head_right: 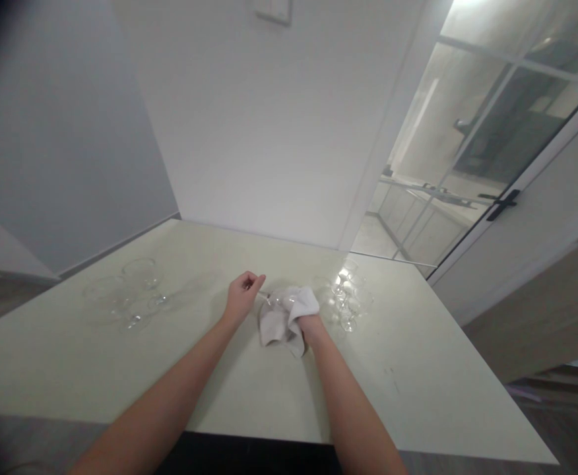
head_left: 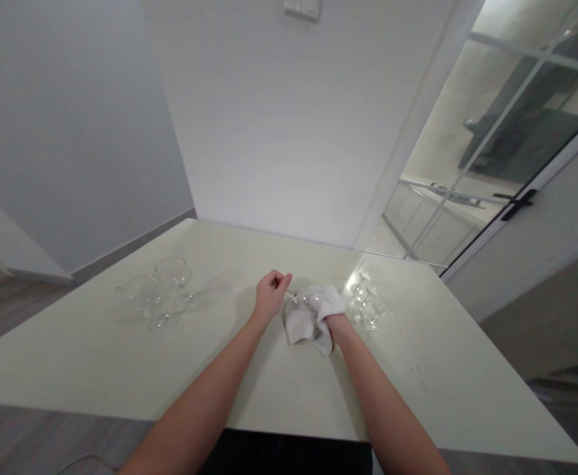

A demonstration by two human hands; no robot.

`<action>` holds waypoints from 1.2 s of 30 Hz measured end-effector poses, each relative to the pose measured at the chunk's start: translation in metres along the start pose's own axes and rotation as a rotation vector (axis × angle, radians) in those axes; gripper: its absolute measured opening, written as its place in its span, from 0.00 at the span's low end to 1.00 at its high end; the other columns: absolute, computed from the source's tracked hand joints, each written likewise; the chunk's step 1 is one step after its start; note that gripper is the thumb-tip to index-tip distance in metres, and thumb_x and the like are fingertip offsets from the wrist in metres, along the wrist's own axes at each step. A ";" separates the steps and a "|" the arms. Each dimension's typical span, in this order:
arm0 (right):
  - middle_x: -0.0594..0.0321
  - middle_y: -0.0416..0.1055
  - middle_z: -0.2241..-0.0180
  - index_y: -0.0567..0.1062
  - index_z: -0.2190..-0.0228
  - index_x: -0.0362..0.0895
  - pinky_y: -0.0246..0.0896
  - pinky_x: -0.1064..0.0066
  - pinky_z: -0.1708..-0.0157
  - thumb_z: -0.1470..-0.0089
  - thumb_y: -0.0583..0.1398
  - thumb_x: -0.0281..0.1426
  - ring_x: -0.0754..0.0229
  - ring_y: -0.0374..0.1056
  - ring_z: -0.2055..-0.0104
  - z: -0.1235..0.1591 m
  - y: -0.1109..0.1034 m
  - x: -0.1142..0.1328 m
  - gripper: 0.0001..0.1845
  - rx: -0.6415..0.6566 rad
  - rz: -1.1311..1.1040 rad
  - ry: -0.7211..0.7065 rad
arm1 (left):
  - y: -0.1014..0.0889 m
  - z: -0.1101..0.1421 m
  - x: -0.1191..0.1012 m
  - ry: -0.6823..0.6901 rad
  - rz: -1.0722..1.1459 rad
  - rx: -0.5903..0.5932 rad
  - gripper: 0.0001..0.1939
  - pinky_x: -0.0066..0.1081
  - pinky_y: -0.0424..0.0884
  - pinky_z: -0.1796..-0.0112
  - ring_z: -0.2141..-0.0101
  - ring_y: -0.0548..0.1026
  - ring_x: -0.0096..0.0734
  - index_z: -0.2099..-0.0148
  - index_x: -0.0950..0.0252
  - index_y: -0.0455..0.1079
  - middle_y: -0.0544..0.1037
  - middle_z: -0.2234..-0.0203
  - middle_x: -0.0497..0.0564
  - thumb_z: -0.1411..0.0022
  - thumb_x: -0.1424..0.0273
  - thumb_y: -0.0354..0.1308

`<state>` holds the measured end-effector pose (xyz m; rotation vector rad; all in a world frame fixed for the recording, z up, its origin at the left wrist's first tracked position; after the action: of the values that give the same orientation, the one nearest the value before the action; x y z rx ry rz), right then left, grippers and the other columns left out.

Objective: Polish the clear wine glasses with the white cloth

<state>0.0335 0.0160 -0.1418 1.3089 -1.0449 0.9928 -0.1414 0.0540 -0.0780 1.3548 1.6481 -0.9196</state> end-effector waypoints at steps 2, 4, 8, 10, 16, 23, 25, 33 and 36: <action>0.61 0.77 0.67 0.75 0.66 0.45 0.68 0.64 0.62 0.60 0.66 0.41 0.53 0.72 0.62 0.003 0.010 -0.002 0.18 0.070 -0.032 0.058 | 0.009 0.006 -0.013 0.081 -0.049 0.077 0.16 0.25 0.56 0.77 0.80 0.58 0.22 0.76 0.65 0.60 0.61 0.83 0.42 0.43 0.62 0.58; 0.60 0.76 0.71 0.75 0.68 0.44 0.68 0.65 0.65 0.60 0.66 0.42 0.53 0.72 0.64 0.007 0.012 -0.003 0.18 0.077 -0.066 0.090 | 0.015 0.013 -0.027 0.178 -0.093 0.129 0.15 0.25 0.56 0.77 0.79 0.59 0.22 0.76 0.64 0.60 0.62 0.82 0.43 0.42 0.64 0.58; 0.62 0.75 0.75 0.73 0.74 0.44 0.66 0.68 0.69 0.64 0.68 0.42 0.56 0.72 0.67 0.009 0.003 -0.009 0.17 0.031 -0.054 0.115 | 0.018 0.026 -0.055 0.423 -0.130 0.188 0.13 0.27 0.57 0.75 0.77 0.60 0.23 0.74 0.64 0.59 0.62 0.79 0.45 0.41 0.67 0.57; 0.63 0.73 0.77 0.72 0.76 0.44 0.65 0.70 0.71 0.65 0.69 0.42 0.57 0.71 0.70 0.008 0.000 -0.016 0.17 0.032 -0.031 0.142 | 0.017 0.034 -0.067 0.543 -0.113 0.210 0.11 0.28 0.58 0.75 0.77 0.60 0.25 0.74 0.64 0.58 0.61 0.79 0.45 0.40 0.69 0.55; 0.66 0.69 0.81 0.73 0.78 0.44 0.61 0.72 0.76 0.63 0.67 0.43 0.61 0.67 0.74 0.005 0.004 -0.029 0.16 0.155 0.058 0.202 | 0.015 0.049 -0.083 0.734 -0.074 0.258 0.07 0.30 0.58 0.74 0.75 0.60 0.28 0.71 0.64 0.59 0.62 0.78 0.48 0.41 0.71 0.52; 0.63 0.73 0.79 0.76 0.76 0.44 0.65 0.69 0.73 0.67 0.69 0.40 0.58 0.70 0.71 0.008 -0.002 -0.027 0.15 0.169 0.121 0.180 | 0.015 0.043 -0.075 0.648 -0.105 0.193 0.10 0.30 0.57 0.75 0.77 0.59 0.27 0.73 0.63 0.57 0.61 0.79 0.47 0.40 0.71 0.52; 0.62 0.73 0.79 0.76 0.75 0.45 0.67 0.67 0.73 0.67 0.69 0.41 0.55 0.71 0.71 0.012 0.000 -0.028 0.15 0.158 0.083 0.228 | 0.011 0.037 -0.068 0.552 -0.123 0.148 0.11 0.29 0.57 0.75 0.77 0.59 0.26 0.74 0.63 0.57 0.61 0.80 0.46 0.39 0.70 0.51; 0.60 0.76 0.77 0.77 0.70 0.46 0.71 0.62 0.67 0.63 0.67 0.45 0.52 0.74 0.67 0.018 0.011 -0.023 0.19 0.130 -0.063 0.285 | 0.008 0.028 -0.052 0.372 -0.154 0.121 0.12 0.27 0.58 0.76 0.78 0.62 0.25 0.74 0.63 0.58 0.62 0.79 0.46 0.39 0.65 0.51; 0.60 0.76 0.76 0.77 0.68 0.45 0.70 0.62 0.66 0.60 0.66 0.46 0.52 0.74 0.66 0.017 0.010 -0.031 0.19 0.140 -0.039 0.284 | 0.006 0.026 -0.051 0.367 -0.160 0.104 0.12 0.27 0.58 0.76 0.78 0.61 0.24 0.74 0.63 0.58 0.62 0.80 0.46 0.39 0.66 0.52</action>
<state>0.0155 -0.0002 -0.1695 1.2512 -0.7424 1.2001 -0.1261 0.0111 -0.0427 1.5500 2.0340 -0.8968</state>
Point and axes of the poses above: each hand's wrist, its own z-axis away from the middle knuckle, its own y-axis out of the palm, x = y × z, the point moved 10 cm from there along -z, towards the middle knuckle
